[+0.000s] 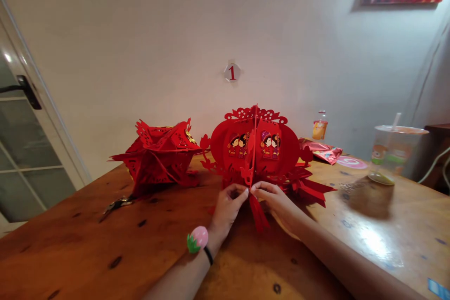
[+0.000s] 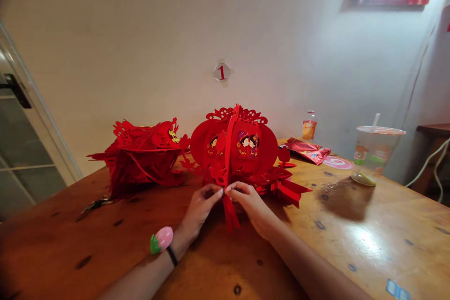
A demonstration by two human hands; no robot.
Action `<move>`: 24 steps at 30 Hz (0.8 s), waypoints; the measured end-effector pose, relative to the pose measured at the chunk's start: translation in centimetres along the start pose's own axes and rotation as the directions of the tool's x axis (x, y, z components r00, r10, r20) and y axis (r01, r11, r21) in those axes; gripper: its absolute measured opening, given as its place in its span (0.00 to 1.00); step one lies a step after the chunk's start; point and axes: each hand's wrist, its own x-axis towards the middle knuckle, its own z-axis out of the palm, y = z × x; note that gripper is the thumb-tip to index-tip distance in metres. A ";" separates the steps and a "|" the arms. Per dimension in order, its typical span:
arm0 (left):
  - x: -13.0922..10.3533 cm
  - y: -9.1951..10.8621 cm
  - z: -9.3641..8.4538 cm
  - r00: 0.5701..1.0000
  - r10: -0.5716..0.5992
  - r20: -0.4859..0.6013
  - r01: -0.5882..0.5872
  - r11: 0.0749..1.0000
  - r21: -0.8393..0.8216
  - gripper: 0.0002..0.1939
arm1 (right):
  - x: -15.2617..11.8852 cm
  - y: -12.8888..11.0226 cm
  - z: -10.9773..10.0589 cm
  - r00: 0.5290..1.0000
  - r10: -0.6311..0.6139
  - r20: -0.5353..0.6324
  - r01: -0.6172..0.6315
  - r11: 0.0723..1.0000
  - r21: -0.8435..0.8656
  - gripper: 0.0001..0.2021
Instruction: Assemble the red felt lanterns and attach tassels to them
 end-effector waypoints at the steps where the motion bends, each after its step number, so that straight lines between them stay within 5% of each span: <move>1: 0.0 0.0 0.0 1.000 0.001 -0.001 -0.001 1.000 -0.006 0.09 | 0.0 0.0 0.0 1.000 -0.007 -0.007 0.007 1.000 0.013 0.09; 24: -0.3 -0.1 0.9 0.998 -0.019 -0.053 0.015 0.998 -0.062 0.10 | 0.5 -0.1 0.8 0.990 0.141 -0.010 -0.136 0.971 0.196 0.07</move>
